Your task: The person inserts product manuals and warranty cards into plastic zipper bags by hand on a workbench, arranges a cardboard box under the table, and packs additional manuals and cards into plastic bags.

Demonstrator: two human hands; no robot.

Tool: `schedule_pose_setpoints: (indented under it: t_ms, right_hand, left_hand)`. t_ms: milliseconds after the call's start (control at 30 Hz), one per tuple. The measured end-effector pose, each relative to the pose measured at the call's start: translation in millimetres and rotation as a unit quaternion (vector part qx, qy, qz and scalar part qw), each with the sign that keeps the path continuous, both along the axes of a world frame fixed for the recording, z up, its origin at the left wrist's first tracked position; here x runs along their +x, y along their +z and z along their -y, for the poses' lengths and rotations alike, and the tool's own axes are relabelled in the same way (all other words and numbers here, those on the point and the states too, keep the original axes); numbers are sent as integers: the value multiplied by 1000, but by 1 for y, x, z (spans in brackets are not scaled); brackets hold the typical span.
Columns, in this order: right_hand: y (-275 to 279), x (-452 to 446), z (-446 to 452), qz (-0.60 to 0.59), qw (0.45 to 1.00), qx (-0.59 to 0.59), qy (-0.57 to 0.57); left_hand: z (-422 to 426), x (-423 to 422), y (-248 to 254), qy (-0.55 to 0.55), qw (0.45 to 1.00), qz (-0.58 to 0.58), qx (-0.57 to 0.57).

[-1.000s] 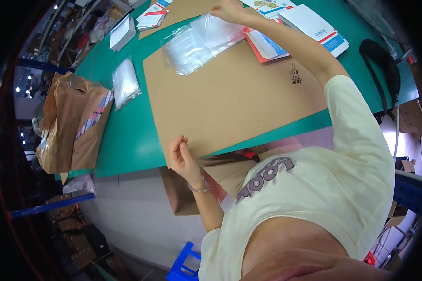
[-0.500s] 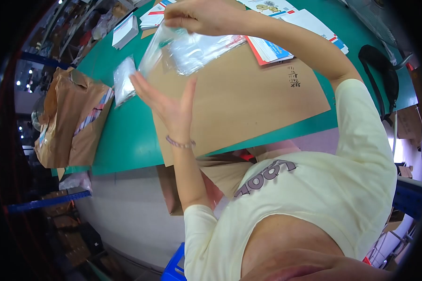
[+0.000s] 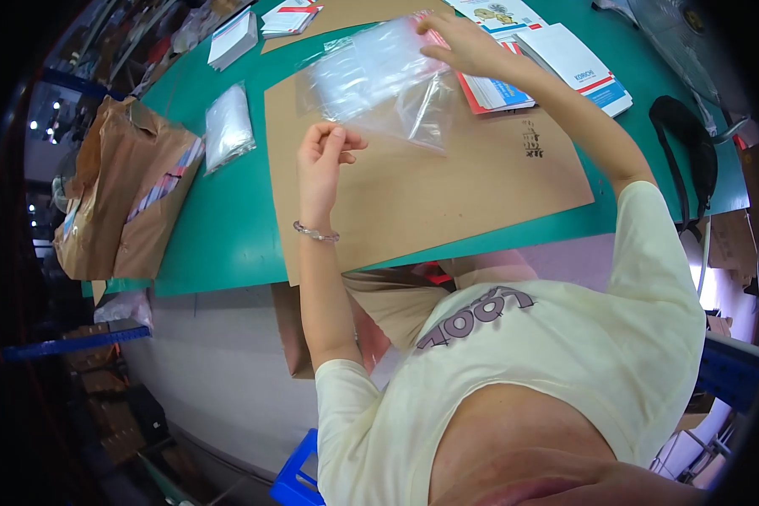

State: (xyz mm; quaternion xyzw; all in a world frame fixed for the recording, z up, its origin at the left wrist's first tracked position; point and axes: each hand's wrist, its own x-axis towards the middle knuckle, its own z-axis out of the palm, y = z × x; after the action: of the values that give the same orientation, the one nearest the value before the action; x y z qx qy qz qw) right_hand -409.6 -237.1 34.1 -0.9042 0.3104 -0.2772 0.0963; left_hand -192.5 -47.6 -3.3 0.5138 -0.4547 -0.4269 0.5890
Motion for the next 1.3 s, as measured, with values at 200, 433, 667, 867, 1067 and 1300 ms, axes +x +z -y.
schedule_pose_setpoints:
  t_ms: [200,433,667,867,1067,1300]
  right_hand:
    - [-7,40,-50,-88,960,-39,262]
    - [-86,37,-49,-193,969,17,156]
    - [-70,78,-78,3,974,185,128]
    - [-105,86,-68,-27,988,94,119]
    - [-67,77,-72,358,818,412,182]
    - [-74,60,-38,430,768,467,85]
  left_hand:
    - [14,-16,8,23,978,204,-38]
    - [-4,27,-55,272,723,635,17]
    - [-1,-7,-74,105,839,534,-6]
    - [-30,-9,-42,135,928,346,-22]
    - [0,5,-45,197,978,38,-62]
    - [40,-9,-36,-22,987,-156,-35]
